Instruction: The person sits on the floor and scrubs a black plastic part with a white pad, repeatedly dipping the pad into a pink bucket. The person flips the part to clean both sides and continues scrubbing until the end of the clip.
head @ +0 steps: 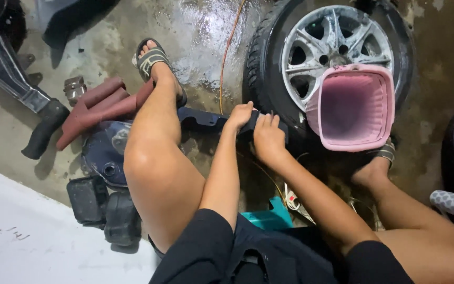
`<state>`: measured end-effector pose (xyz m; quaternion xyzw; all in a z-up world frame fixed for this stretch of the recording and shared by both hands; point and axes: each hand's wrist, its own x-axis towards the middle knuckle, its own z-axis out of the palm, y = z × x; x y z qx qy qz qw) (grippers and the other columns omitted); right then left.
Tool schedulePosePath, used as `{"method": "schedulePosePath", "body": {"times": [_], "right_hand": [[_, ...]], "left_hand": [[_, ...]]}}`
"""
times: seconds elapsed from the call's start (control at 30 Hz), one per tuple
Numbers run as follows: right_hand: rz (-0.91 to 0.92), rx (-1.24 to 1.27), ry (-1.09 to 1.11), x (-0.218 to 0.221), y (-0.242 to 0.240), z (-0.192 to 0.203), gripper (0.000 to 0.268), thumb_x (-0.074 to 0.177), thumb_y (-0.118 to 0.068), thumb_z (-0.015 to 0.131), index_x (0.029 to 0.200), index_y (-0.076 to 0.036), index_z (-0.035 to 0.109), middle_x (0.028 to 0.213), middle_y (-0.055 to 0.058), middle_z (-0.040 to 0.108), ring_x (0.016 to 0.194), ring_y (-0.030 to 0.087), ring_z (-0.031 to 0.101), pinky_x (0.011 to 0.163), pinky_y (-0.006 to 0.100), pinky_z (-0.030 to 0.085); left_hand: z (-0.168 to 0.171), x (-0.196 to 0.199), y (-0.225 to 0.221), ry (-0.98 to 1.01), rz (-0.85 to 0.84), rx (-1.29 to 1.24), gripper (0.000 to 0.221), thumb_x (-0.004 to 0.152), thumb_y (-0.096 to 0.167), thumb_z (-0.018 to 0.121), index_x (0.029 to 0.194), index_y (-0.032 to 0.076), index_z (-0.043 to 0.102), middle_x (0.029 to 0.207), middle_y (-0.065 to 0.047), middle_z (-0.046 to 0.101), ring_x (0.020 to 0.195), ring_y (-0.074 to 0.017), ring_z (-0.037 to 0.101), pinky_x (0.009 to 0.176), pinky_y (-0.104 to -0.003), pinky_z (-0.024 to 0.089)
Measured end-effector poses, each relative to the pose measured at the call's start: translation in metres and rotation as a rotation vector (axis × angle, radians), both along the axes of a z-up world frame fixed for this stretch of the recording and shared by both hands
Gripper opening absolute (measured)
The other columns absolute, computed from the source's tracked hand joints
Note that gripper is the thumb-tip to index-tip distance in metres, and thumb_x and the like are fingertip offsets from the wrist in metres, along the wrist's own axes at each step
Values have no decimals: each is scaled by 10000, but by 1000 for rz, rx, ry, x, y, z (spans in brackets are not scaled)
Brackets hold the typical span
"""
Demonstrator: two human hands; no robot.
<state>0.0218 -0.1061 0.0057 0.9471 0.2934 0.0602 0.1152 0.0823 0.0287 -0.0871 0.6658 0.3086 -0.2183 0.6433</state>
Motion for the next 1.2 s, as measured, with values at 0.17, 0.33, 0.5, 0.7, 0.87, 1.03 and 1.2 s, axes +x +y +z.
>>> {"method": "schedulePosePath", "body": {"times": [0.17,0.33,0.5,0.7,0.87,1.03,1.2], "right_hand": [[-16,21,128,-31,22,79,768,701,-144,840,1365,127,566,1314,321,640,1263,504,592,782,583,598],[-40,58,-4,-7,3,11,563,809,-126,764,1315,83,629,1266,283,686,1228,486,623,678,577,613],[20,48,-48,-26,20,82,437,856,-102,701,1266,47,668,1202,235,722,1165,423,681,640,491,634],[-11,21,17,-43,19,63,424,933,-66,614,1332,76,622,1299,268,676,1275,468,610,669,521,634],[-42,27,45,-18,8,50,431,951,-98,588,1357,45,607,1347,241,662,1315,448,579,726,538,622],[-25,5,155,-22,5,65,452,965,-102,548,1398,17,599,1367,219,663,1329,425,582,856,533,599],[-28,-112,363,-34,8,84,1085,627,-325,911,1516,59,421,1509,258,526,1451,466,420,768,630,587]], "left_hand": [[14,-9,-4,-10,96,0,437,989,461,532,958,129,815,1033,-147,766,1078,-328,701,887,-442,567],[-22,0,-5,-54,40,-15,455,992,479,533,959,123,815,1015,-147,770,1063,-326,707,886,-441,566],[9,-10,-8,-57,92,-5,467,982,476,535,927,111,822,1038,-181,764,1080,-329,697,869,-442,552],[2,-10,-7,-48,111,-4,444,989,448,518,930,126,818,1012,-162,770,1054,-347,707,889,-437,563],[-23,-3,-5,-49,55,32,462,998,462,506,966,126,820,1047,-152,769,1105,-341,701,912,-442,563],[-36,-3,-7,-64,73,68,458,997,474,502,928,152,821,1027,-141,773,1109,-328,701,923,-436,561],[-28,-8,-6,-79,64,37,465,1007,435,486,941,111,813,1031,-181,766,1094,-350,702,907,-441,561]]}}
